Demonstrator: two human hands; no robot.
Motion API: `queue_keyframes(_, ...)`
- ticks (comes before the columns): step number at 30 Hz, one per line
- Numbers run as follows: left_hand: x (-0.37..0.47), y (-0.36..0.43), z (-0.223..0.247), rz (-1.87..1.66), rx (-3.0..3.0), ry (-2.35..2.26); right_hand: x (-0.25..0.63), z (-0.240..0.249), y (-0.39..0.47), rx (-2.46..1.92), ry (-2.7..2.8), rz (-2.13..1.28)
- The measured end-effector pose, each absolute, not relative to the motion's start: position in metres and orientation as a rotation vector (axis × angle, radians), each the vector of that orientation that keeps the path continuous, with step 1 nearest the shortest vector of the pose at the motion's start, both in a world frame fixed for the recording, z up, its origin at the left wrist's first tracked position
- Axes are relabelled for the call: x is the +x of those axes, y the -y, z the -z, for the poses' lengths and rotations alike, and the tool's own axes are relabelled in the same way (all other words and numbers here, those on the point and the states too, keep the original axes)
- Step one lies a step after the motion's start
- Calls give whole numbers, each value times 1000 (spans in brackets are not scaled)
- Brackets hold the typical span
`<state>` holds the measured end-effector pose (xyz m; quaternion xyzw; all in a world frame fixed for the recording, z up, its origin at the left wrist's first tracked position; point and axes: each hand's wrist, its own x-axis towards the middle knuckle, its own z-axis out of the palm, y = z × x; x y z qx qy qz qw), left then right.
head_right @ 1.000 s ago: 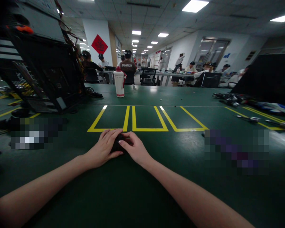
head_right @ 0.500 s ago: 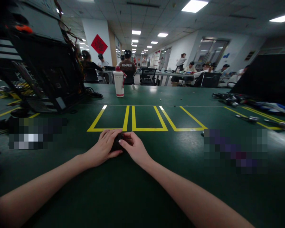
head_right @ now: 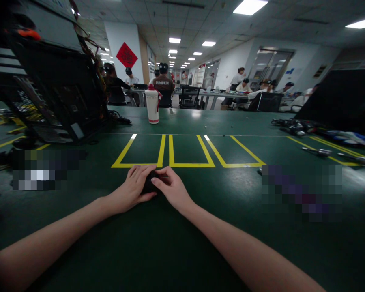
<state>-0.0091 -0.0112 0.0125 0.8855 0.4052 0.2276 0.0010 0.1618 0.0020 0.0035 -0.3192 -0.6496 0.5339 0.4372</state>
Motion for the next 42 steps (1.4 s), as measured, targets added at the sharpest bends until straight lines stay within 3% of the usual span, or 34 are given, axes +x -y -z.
queue_keyframes(42, -8, 12, -12, -747, 2755, -1278, 163, -3, -1, -766, 1651, -1384)
